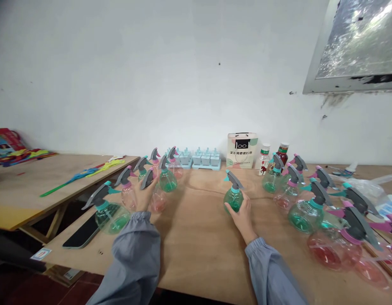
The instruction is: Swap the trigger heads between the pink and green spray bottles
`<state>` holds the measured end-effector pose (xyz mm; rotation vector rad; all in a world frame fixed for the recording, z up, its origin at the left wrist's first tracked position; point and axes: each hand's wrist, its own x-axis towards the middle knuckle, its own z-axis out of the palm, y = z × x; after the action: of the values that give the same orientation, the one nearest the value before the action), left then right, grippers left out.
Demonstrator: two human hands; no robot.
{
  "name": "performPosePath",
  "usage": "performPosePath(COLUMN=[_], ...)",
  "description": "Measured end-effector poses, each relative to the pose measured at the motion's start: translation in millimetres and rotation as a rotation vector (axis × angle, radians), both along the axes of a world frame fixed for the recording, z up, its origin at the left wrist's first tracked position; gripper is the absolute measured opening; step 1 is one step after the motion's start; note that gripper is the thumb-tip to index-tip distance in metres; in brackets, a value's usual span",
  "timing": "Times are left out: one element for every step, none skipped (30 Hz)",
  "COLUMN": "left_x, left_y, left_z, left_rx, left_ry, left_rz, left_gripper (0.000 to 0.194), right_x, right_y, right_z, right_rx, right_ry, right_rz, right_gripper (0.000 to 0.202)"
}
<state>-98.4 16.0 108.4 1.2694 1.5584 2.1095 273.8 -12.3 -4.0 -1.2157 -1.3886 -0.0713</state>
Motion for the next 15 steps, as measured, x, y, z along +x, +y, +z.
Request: performPosePath(left_x=[0.9, 1.9, 3.0, 3.8, 4.2, 4.1, 3.3, 1.9, 0.0, -1.9, -3.2, -3.0, -0.4, 5.6, 15.5], left_y=[3.6, 6.9, 10.0, 12.8, 15.3, 17.4, 18.9, 19.6, 19.1, 17.4, 14.2, 9.6, 3.6, -3.4, -11.2], left_z=[0.4, 0.8, 1.1, 1.1, 0.8, 0.1, -1.0, -2.4, -4.0, -5.5, -6.8, -7.7, -7.9, -7.5, -6.4], left_rx=[0.015, 0.028, 0.038, 0.046, 0.055, 0.072, 0.102, 0.143, 0.191, 0.24, 0.283, 0.316, 0.346, 0.375, 0.401], left_ry=[0.009, 0.015, 0.021, 0.024, 0.027, 0.03, 0.036, 0.051, 0.076, 0.113, 0.158, 0.204, 0.242, 0.27, 0.292], left_rz=[0.016, 0.034, 0.056, 0.077, 0.094, 0.105, 0.114, 0.132, 0.177, 0.254, 0.355, 0.461, 0.549, 0.591, 0.565], left_gripper=[0.04, 0.04, 0.041, 0.042, 0.045, 0.049, 0.056, 0.063, 0.072, 0.08, 0.087, 0.091, 0.092, 0.091, 0.086], right_x=[0.0, 0.1, 0.0, -0.1, -0.3, -0.4, -0.5, -0.4, -0.2, 0.0, 0.2, 0.1, -0.3, -1.3, -2.9], right_y=[-0.2, -0.3, -0.4, -0.5, -0.5, -0.5, -0.4, -0.3, -0.2, -0.1, 0.1, 0.1, 0.0, -0.5, -1.3], right_z=[0.1, 0.3, 0.5, 0.8, 1.0, 1.2, 1.3, 1.3, 1.2, 0.9, 0.6, 0.2, -0.2, -0.6, -1.0], right_rx=[-0.004, -0.005, -0.004, 0.0, 0.007, 0.013, 0.015, 0.012, 0.007, 0.001, -0.003, -0.005, -0.004, -0.001, 0.003], right_ry=[0.0, 0.0, -0.001, -0.001, -0.001, -0.001, -0.001, -0.002, -0.003, -0.003, -0.002, -0.001, 0.001, 0.003, 0.001], right_rz=[0.004, 0.007, 0.007, 0.005, 0.001, -0.003, -0.004, -0.003, 0.001, 0.003, 0.005, 0.005, 0.003, -0.002, -0.006], right_gripper=[0.084, 0.084, 0.084, 0.084, 0.084, 0.084, 0.084, 0.084, 0.084, 0.084, 0.084, 0.084, 0.085, 0.086, 0.087])
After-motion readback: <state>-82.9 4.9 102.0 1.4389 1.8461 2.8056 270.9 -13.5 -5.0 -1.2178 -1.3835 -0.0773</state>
